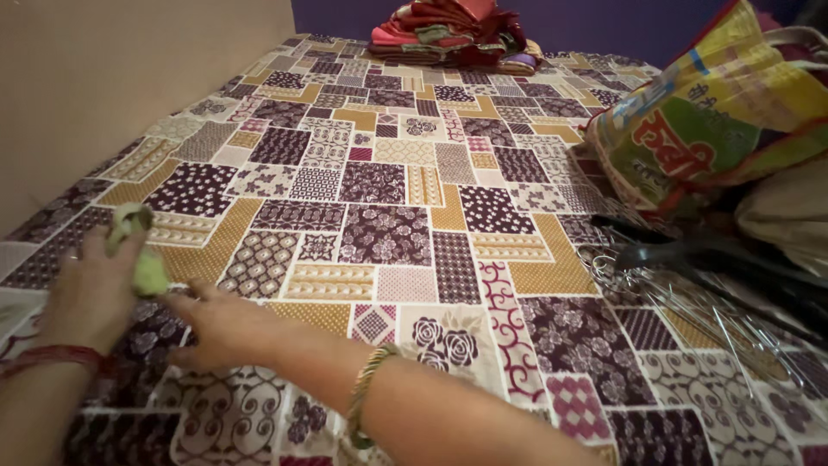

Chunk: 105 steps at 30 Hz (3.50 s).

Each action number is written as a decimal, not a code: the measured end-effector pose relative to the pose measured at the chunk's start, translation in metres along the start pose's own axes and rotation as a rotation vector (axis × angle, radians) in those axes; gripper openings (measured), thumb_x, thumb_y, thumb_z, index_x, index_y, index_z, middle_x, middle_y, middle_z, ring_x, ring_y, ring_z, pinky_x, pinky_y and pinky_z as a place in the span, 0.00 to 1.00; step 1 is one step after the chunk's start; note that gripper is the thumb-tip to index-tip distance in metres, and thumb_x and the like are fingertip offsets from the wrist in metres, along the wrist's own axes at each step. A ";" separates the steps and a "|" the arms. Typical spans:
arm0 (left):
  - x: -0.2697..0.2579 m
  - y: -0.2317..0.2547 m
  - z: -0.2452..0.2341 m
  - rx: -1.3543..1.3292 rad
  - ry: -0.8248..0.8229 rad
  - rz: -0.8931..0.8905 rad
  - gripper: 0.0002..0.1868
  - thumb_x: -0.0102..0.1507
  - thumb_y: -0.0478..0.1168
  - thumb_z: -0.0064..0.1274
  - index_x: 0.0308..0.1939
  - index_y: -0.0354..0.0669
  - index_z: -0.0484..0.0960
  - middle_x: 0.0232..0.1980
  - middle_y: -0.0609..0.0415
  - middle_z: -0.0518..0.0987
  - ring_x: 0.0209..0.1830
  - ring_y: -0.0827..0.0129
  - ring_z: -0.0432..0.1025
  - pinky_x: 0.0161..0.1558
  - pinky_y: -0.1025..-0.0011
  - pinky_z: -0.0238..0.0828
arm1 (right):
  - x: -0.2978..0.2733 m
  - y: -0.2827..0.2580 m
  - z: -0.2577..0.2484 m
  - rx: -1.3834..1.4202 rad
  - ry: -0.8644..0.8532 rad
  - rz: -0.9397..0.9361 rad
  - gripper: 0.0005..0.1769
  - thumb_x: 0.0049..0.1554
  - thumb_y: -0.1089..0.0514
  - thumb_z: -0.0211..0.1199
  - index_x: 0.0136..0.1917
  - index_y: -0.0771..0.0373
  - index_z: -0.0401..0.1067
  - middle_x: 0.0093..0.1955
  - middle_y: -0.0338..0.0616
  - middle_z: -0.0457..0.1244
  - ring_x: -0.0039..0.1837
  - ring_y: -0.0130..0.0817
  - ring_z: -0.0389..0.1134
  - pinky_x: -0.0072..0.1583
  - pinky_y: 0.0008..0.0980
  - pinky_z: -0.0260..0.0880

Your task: The person takes a maroon shirt from a bag, places it on a hanger, and buttons the collar. They then smooth the shirt on the bed and pick up a striped shirt to place on another hanger.

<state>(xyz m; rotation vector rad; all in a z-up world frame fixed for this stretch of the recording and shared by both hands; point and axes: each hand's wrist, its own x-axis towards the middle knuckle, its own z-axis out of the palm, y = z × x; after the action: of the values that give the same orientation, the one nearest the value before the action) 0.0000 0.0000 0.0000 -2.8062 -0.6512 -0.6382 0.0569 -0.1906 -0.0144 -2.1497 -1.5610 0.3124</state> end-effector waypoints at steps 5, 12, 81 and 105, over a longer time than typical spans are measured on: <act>0.026 -0.081 0.059 0.204 0.119 0.048 0.37 0.62 0.45 0.51 0.78 0.60 0.69 0.72 0.46 0.66 0.70 0.46 0.68 0.67 0.52 0.71 | 0.010 -0.022 0.005 -0.012 0.006 0.003 0.52 0.53 0.37 0.64 0.83 0.47 0.46 0.86 0.62 0.37 0.79 0.59 0.51 0.74 0.46 0.57; 0.028 -0.101 0.129 0.147 -0.572 -0.125 0.51 0.57 0.72 0.51 0.79 0.60 0.52 0.76 0.47 0.51 0.74 0.49 0.50 0.69 0.49 0.50 | 0.009 -0.025 0.020 -0.013 0.009 0.016 0.49 0.51 0.38 0.66 0.81 0.46 0.53 0.86 0.58 0.40 0.79 0.57 0.54 0.73 0.46 0.60; 0.000 0.711 -0.104 -0.442 -0.239 0.795 0.30 0.61 0.46 0.58 0.64 0.41 0.71 0.42 0.42 0.84 0.44 0.48 0.79 0.47 0.52 0.76 | -0.537 0.310 -0.306 -0.193 0.557 0.498 0.45 0.46 0.56 0.70 0.76 0.57 0.60 0.71 0.57 0.59 0.73 0.51 0.61 0.73 0.39 0.62; 0.064 0.747 -0.189 -0.453 -0.086 0.940 0.47 0.59 0.52 0.61 0.76 0.45 0.55 0.76 0.44 0.60 0.68 0.50 0.65 0.60 0.53 0.69 | -0.538 0.389 -0.460 -0.770 0.990 0.939 0.26 0.56 0.48 0.69 0.62 0.63 0.69 0.62 0.56 0.65 0.67 0.53 0.65 0.68 0.51 0.64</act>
<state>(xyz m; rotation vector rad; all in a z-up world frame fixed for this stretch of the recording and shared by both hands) 0.3236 -0.6891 0.1330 -3.0450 0.8908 -0.4898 0.4070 -0.8996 0.1482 -2.7381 -0.0232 -1.0869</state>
